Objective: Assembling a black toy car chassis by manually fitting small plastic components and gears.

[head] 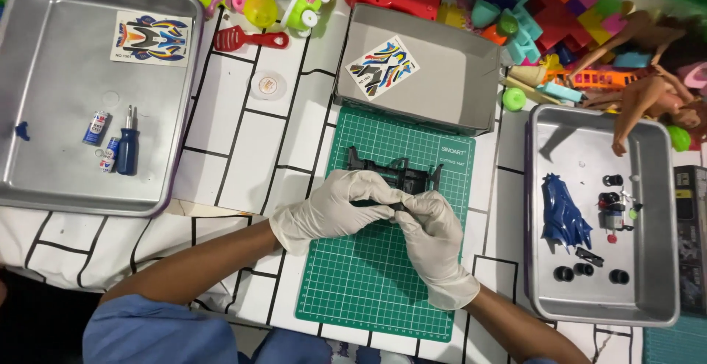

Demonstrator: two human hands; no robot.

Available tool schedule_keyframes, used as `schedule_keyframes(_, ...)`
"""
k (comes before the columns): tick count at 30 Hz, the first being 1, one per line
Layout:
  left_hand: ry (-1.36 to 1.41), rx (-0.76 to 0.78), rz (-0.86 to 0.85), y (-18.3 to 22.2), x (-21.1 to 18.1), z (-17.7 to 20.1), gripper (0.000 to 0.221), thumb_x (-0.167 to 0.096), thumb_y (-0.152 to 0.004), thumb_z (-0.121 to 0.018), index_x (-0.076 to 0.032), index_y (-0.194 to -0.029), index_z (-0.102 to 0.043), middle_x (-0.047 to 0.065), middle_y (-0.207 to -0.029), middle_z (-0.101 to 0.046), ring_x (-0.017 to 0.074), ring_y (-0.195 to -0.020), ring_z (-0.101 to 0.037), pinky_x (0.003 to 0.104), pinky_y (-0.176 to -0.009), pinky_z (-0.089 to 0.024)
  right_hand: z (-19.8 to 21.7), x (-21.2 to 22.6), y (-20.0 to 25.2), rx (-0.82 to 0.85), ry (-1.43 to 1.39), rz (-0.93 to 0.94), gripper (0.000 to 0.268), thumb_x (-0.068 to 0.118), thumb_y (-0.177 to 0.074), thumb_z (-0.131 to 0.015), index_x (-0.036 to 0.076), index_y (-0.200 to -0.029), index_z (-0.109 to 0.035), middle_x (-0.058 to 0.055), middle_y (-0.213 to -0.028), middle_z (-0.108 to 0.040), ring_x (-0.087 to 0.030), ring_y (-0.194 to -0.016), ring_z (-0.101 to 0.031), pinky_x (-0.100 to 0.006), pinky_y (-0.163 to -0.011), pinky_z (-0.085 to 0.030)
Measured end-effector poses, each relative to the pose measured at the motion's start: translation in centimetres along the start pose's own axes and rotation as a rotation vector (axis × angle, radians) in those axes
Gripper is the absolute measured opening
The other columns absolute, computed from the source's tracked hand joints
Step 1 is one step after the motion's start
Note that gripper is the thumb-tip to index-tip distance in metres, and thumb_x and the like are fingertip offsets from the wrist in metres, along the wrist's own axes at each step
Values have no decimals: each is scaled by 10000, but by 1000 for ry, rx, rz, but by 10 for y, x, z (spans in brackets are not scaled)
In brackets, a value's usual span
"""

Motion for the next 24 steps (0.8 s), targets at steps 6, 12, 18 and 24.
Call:
schedule_keyframes(6, -3, -49, -37, 0, -6, -4, 229, 42, -698, -921, -62, -869, -811, 40, -803, -779, 62, -742, -729, 201, -682, -593, -8, 40, -16, -16, -108, -19, 193, -99, -809, -775, -114, -990, -708, -193, -862, -692, -234, -751, -750, -334, -611, -619)
schedule_keyframes(12, 14, -47, -68, 1, 7, -1, 224, 107, -702, -876, 16, -883, -779, 71, -815, -775, 81, -750, -709, 224, -733, -597, -1, 3, 1, -30, -60, 1, 184, -124, -764, -809, -99, -936, -746, -179, -783, -667, -263, -663, -736, -302, -493, -586)
schedule_keyframes(18, -244, -67, -257, 4, -28, -11, 246, -21, -702, -944, -79, -904, -816, 82, -899, -793, 163, -839, -775, 275, -790, -602, 0, 58, -19, -9, -20, -45, 319, -95, -851, -748, 7, -1153, -745, -114, -1043, -705, -255, -907, -765, -303, -708, -650)
schedule_keyframes(24, -711, -145, -388, -82, -73, 31, 250, -61, -905, -831, -165, -1130, -797, 3, -986, -768, 112, -906, -715, 255, -810, -557, 67, 83, -31, -68, 77, -123, 391, -29, -907, -703, 5, -1293, -652, -104, -982, -694, -198, -916, -734, -289, -821, -608)
Point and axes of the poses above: each hand's wrist, its own y-axis away from the middle knuckle, its own z-axis out of the back of the hand, x = y × z, the point moved 3 cm from there along -y, towards the middle knuckle
